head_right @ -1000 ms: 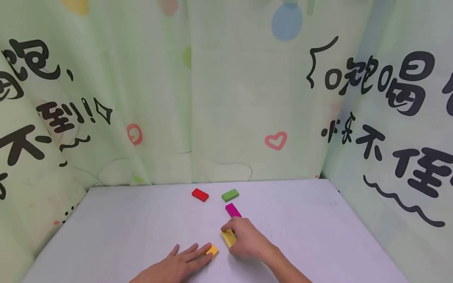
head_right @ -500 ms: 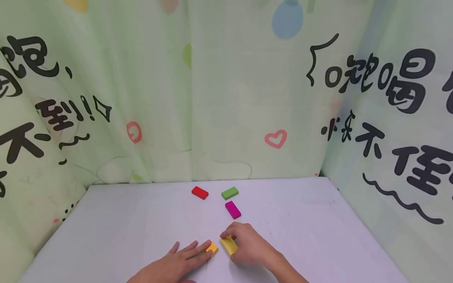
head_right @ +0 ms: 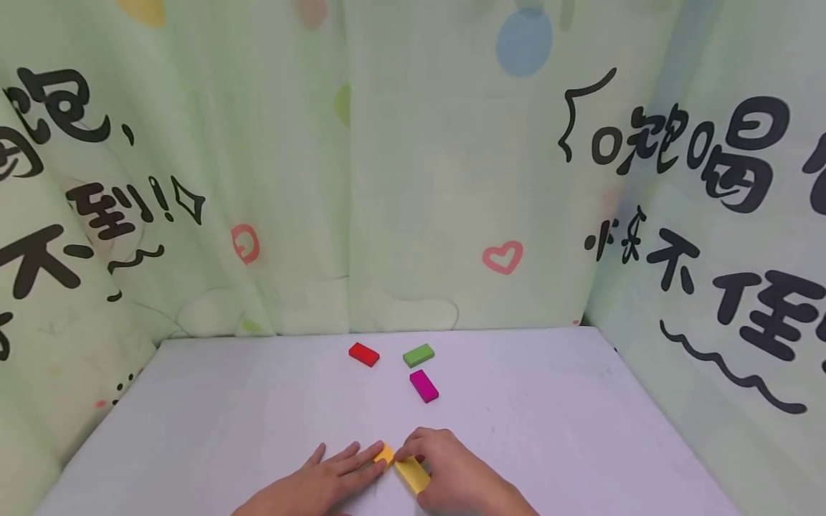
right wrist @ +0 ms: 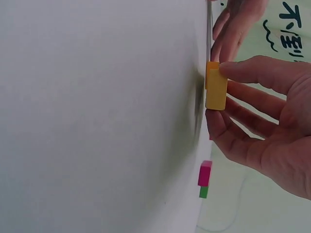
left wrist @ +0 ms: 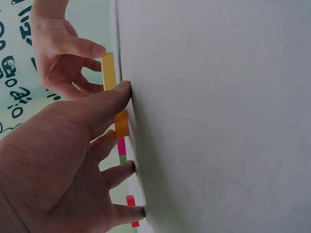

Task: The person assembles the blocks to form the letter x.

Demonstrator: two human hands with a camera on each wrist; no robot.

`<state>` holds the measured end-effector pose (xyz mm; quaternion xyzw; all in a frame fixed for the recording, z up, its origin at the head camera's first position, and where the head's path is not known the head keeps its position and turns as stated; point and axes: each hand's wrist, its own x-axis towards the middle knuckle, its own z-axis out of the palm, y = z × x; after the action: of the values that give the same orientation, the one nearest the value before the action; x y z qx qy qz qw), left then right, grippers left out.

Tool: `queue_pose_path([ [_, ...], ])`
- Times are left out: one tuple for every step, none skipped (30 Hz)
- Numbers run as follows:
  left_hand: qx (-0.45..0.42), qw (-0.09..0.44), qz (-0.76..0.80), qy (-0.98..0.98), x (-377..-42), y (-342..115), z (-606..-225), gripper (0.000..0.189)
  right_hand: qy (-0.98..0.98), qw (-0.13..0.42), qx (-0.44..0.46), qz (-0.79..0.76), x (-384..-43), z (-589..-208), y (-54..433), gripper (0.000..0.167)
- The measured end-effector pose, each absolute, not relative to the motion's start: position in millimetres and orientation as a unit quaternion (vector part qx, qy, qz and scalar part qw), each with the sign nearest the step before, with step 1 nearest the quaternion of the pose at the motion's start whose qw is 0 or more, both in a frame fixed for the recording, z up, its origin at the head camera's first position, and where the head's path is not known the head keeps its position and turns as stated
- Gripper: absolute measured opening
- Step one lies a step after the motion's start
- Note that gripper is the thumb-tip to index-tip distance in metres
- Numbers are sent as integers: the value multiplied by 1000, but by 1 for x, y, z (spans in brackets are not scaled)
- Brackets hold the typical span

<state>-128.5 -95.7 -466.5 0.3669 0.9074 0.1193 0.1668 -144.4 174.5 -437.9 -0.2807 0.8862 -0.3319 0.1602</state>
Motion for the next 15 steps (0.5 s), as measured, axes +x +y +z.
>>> queue_pose_path([
  [371, 159, 113, 908, -128, -96, -467, 75, 886, 161, -282, -332, -143, -439, 173, 51],
  [374, 150, 110, 909, -128, -96, -467, 73, 885, 166, -280, -334, -142, -439, 172, 51],
  [377, 145, 107, 909, -127, -96, -467, 70, 884, 169, -279, -335, -141, -439, 172, 51],
  [377, 144, 107, 909, -127, -96, -467, 68, 883, 170, -280, -335, -141, -440, 171, 51],
  [376, 145, 107, 909, -127, -96, -466, 67, 883, 174, -279, -337, -140, -440, 171, 51],
  [374, 149, 110, 909, -127, -96, -466, 67, 883, 174, -278, -334, -139, -441, 170, 50],
  [372, 154, 112, 908, -127, -96, -466, 67, 883, 176, -278, -334, -139, -441, 170, 50],
  [370, 160, 114, 908, -128, -95, -465, 68, 883, 179, -275, -335, -138, -441, 170, 49],
  [367, 164, 114, 908, -128, -95, -465, 68, 885, 179, -273, -332, -138, -441, 170, 49],
  [365, 167, 114, 909, -128, -95, -465, 69, 886, 180, -270, -332, -137, -441, 169, 49],
  [364, 170, 113, 909, -128, -95, -464, 69, 885, 181, -270, -333, -137, -441, 169, 49],
  [363, 172, 113, 909, -128, -94, -464, 70, 886, 182, -268, -332, -136, -441, 168, 48],
  [363, 174, 112, 909, -128, -94, -464, 70, 885, 184, -266, -334, -136, -441, 168, 48],
  [363, 175, 113, 908, -128, -95, -463, 70, 885, 185, -264, -336, -135, -441, 168, 48],
  [363, 175, 115, 908, -128, -95, -463, 70, 885, 183, -266, -336, -135, -441, 168, 49],
])
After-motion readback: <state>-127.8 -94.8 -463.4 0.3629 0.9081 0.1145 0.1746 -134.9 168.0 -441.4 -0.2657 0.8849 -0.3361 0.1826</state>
